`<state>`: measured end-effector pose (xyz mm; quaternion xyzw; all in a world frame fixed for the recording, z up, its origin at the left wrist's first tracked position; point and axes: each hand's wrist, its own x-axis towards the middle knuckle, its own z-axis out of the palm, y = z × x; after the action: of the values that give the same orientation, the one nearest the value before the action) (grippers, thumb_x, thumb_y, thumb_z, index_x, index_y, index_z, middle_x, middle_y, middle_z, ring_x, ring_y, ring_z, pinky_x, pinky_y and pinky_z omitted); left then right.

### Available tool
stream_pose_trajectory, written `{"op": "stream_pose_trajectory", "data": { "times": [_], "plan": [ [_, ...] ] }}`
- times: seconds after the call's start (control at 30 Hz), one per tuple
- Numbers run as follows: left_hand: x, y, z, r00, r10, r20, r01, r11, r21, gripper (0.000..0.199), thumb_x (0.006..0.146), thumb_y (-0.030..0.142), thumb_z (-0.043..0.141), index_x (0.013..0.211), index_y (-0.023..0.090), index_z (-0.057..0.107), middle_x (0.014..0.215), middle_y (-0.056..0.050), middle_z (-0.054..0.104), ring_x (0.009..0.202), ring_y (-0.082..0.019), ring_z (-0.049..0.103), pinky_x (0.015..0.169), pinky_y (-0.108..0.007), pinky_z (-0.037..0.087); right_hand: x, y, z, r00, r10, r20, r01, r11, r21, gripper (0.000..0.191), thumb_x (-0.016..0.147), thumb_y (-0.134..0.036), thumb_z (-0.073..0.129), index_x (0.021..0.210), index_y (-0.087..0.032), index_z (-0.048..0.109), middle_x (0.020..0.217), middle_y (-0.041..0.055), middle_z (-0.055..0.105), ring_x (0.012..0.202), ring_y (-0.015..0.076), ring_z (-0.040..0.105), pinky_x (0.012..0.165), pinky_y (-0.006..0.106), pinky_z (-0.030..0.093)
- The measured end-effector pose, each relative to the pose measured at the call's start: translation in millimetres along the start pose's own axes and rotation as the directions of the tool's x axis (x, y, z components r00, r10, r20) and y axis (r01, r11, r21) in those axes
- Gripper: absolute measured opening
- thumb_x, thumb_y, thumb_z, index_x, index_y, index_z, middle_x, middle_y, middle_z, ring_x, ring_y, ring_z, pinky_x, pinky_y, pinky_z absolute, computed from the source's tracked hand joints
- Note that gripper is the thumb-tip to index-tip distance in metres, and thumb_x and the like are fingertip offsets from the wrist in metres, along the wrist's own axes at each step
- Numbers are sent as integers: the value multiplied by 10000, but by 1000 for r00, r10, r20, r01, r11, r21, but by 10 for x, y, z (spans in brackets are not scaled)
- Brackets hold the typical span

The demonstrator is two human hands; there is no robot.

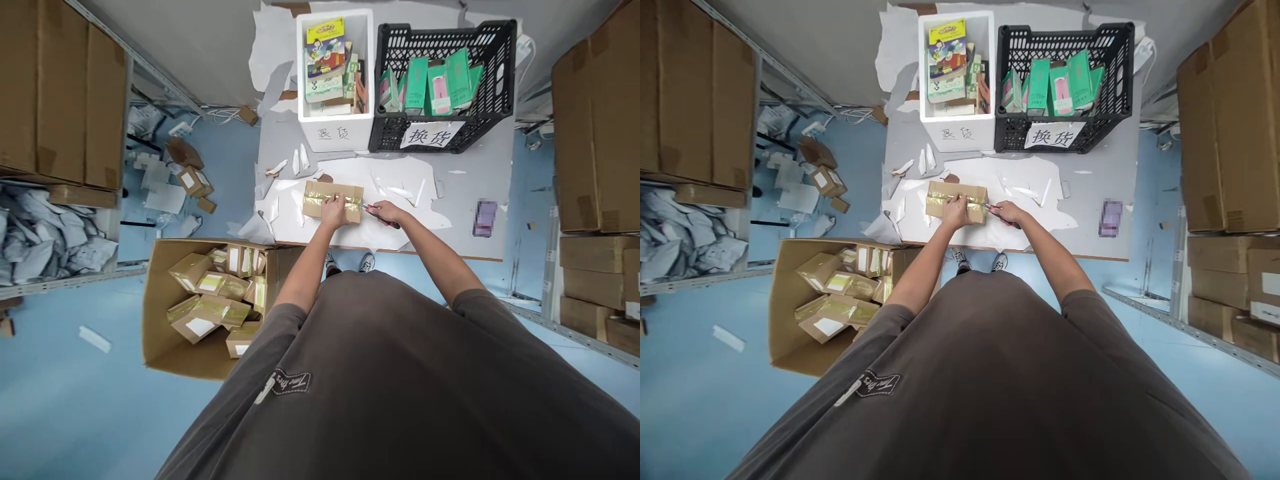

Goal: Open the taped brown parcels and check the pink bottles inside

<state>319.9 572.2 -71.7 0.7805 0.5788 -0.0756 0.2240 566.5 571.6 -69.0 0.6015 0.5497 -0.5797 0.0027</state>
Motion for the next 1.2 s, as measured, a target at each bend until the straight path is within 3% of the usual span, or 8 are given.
{"op": "stream_pose_trajectory", "data": {
  "times": [0.33,0.53,0.67,0.77,0.9,1.07,1.2],
  "plan": [
    [64,-28,1,999,3,50,-4,1000,16,1150,692,420,962,1625,82,382,1533,-274,627,1647,-426,310,1280,-503,301,58,-51,-39,1000,-12,20,13,999,-32,376,1081,-483,693,848,-199,615,546,-24,579,442,125,510,503,234,415],
    [21,-26,-44,998,-12,57,12,1000,2,1088,690,425,962,1584,115,423,1555,-274,610,1645,-441,310,1275,-541,296,73,-58,26,999,-35,-26,33,997,-67,328,1102,-454,639,900,-196,651,576,-21,589,478,143,528,542,249,424],
    [-49,-16,-93,999,36,19,-36,999,30,1001,749,389,923,1583,127,436,1540,-260,631,1596,-419,393,1278,-535,300,109,-21,10,999,-41,-8,39,989,-139,289,1105,-434,615,948,-202,686,615,-11,619,473,159,532,584,274,420],
    [-61,-32,-118,995,73,67,-76,997,32,945,777,370,896,1594,166,469,1585,-232,605,1545,-431,464,1288,-558,302,121,-16,-8,998,-44,-52,31,974,-224,275,1111,-434,593,1027,-205,721,687,7,670,509,175,568,610,282,409],
    [-36,-75,-125,989,106,101,-112,992,56,840,763,366,917,1522,240,581,1707,-169,491,1544,-440,469,1290,-612,325,107,-90,-30,995,-52,-80,19,930,-367,323,1126,-461,551,1113,-203,745,936,64,777,676,193,666,645,274,398],
    [-1,-122,-122,982,128,140,-138,988,67,808,725,353,957,1455,260,622,1821,-131,317,1685,-430,255,1341,-616,288,93,-253,-31,996,-78,-52,39,849,-527,404,1139,-495,496,1264,-207,749,1284,138,781,1101,279,713,764,284,433],
    [62,-152,-124,976,127,176,-138,989,54,779,712,313,957,1425,253,650,1832,-140,290,1686,-452,258,1327,-632,317,96,-291,-54,996,-64,-67,17,837,-546,400,1140,-481,494,1301,-210,740,1328,156,768,1148,294,712,805,296,460]
  ]
}}
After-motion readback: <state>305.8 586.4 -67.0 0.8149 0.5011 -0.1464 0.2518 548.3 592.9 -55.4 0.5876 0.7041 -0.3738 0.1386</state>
